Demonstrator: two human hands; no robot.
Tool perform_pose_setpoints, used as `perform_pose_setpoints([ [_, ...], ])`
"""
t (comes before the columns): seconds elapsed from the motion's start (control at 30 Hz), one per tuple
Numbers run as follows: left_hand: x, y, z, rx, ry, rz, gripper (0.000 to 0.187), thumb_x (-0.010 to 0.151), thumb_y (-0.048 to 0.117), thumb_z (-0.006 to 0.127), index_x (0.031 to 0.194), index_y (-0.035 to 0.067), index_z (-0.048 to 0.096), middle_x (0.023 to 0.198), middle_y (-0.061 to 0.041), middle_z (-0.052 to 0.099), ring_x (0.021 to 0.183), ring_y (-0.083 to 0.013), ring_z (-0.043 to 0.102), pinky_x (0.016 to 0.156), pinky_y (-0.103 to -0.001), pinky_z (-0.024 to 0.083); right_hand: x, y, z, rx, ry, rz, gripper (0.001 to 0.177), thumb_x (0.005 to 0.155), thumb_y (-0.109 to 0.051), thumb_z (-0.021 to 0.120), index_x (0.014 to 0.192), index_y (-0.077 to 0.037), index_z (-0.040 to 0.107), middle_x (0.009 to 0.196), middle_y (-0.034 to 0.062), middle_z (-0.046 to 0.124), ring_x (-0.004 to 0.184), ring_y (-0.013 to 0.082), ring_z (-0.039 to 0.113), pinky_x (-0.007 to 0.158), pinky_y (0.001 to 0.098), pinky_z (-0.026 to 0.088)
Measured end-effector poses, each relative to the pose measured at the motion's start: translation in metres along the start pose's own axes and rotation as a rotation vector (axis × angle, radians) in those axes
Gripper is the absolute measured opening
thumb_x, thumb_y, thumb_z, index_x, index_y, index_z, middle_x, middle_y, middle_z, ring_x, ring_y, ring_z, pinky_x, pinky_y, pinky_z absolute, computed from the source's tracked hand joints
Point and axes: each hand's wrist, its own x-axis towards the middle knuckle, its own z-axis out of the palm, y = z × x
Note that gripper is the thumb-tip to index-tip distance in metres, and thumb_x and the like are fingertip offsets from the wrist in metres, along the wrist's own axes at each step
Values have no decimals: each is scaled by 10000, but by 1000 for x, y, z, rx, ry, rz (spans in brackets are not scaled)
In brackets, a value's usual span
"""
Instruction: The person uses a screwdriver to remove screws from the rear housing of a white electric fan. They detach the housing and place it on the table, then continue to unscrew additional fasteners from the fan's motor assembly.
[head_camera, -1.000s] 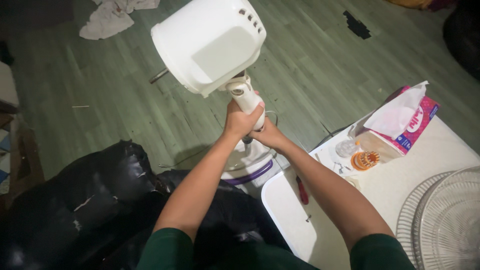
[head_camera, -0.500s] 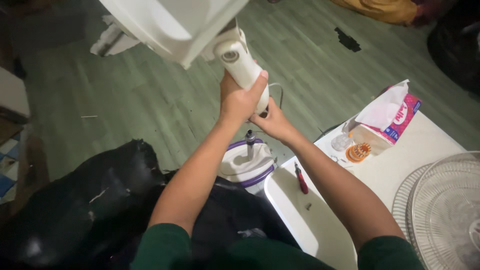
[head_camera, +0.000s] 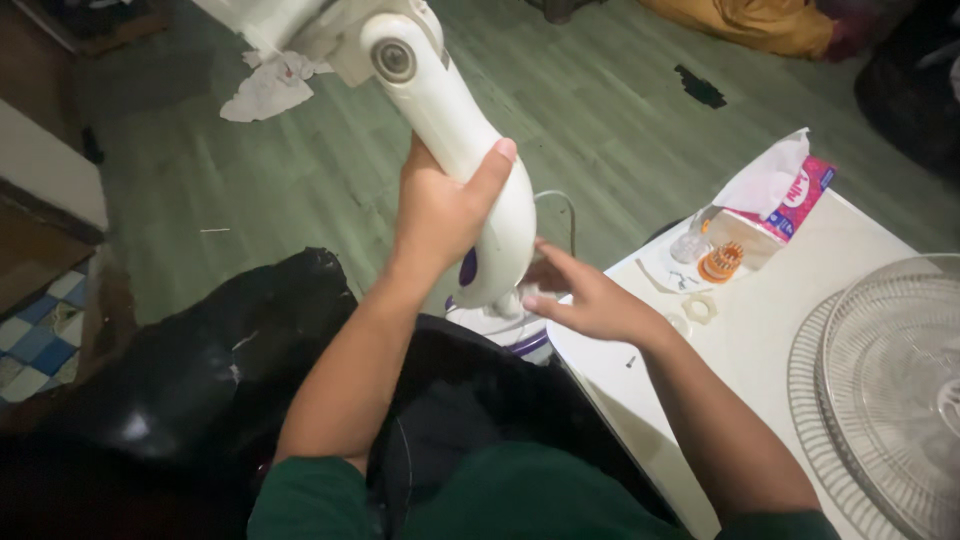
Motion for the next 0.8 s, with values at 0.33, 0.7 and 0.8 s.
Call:
perform_pose_setpoints([
  [0.33,-47,9,-18,-326,-246,-262,341,977,223,673,1181,-33,578,982,-89,703,867,-147,694,784,-313,589,-123,-35,20,-74,381,-23,323,958,-92,649,1273,-22,645,1078,106,756,1026,195,734,910,348,574],
  [0.7,-139,9,38,-530,-377,-385,340,1053,235,600,1156,-81,671,1019,-107,721,898,-149,689,812,-313,579,-219,-18,136,-302,525,73,1219,734,-385,900,1547,69,113,1460,329,466,1338,446,525,1106,482,399],
  [0.8,-167,17,58,-728,-355,-450,336,1066,235,578,1197,-71,626,1057,-100,712,929,-152,686,837,-317,576,-241,-11,152,-216,600,191,1283,777,-400,885,1572,66,-8,1444,342,482,1325,446,553,1080,470,428],
])
